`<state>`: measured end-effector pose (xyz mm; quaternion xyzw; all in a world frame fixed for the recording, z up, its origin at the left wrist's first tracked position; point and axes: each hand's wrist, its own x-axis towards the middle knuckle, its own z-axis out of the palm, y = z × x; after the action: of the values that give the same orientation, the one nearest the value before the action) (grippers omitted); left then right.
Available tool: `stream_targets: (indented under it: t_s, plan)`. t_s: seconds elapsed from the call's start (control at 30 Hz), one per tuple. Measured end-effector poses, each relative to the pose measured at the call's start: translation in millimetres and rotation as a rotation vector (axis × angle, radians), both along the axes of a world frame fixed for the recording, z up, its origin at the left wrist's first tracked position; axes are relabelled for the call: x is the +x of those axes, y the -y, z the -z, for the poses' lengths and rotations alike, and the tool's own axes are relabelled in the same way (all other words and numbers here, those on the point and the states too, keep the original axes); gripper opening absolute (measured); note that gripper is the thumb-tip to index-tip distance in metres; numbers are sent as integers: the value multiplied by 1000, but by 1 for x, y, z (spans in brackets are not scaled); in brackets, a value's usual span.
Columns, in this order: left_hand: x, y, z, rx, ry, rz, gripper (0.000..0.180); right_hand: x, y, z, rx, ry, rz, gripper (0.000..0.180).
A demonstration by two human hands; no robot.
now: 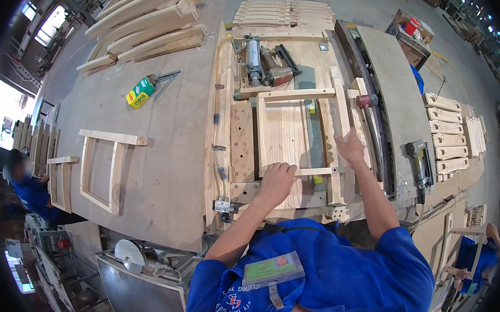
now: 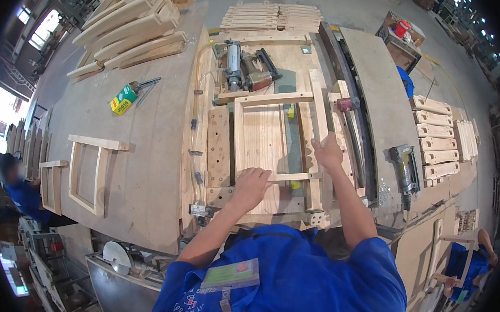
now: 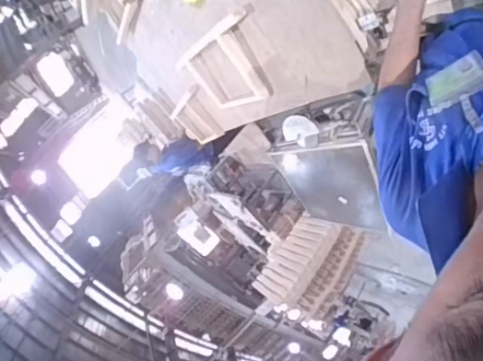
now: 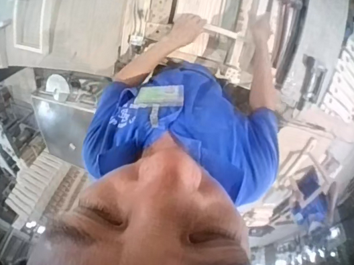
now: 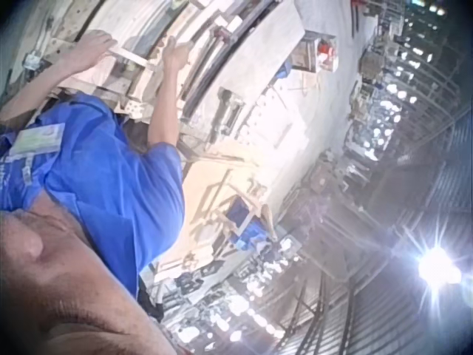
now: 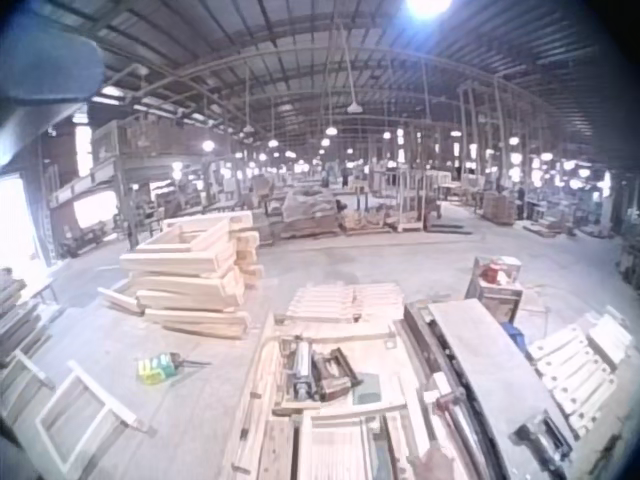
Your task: The person assembles wooden chair frames by aligning pieces on a jig and using a pneumatic nail gun to fasten them. They repeatedly pick up frames, position them, nail the joints, and place the finished frames onto a stack.
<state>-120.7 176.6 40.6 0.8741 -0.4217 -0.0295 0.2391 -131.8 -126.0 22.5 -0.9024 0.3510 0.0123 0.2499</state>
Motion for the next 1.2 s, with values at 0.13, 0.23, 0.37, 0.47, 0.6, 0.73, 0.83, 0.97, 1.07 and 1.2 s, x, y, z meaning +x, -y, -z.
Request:
stream_targets:
  t_s: [0.13,0.23,0.37,0.47,0.6,0.73,0.83,0.97,1.07,1.2]
  plan:
    - [5,-8,19,107,-16,-76,29,20,-23,3,115,-68,-31,74]
    - [10,-8,22,113,7,-93,27,23,-29,15,111,-69,18,72]
    - [8,-9,20,141,16,-104,26,7,-28,24,-124,-34,-136,63]
    - [-1,-14,23,169,-17,-123,28,-4,-33,12,-174,-98,-205,60]
    - [-7,-8,19,184,-56,-138,28,-43,-67,-3,-381,130,-320,57]
    - [-9,-8,13,193,-64,-127,29,-83,-113,1,-142,263,-658,51]
    - [-14,-23,9,161,-18,-141,31,-85,-114,8,-157,325,-652,47]
    - [-26,-75,-24,58,142,-120,33,-91,-113,5,-110,399,-639,43]
    - [-27,-103,-35,-79,205,-133,29,-94,-114,1,-117,371,-638,51]
    - [-28,-89,-31,-133,262,-172,28,-96,-115,-4,-116,345,-685,57]
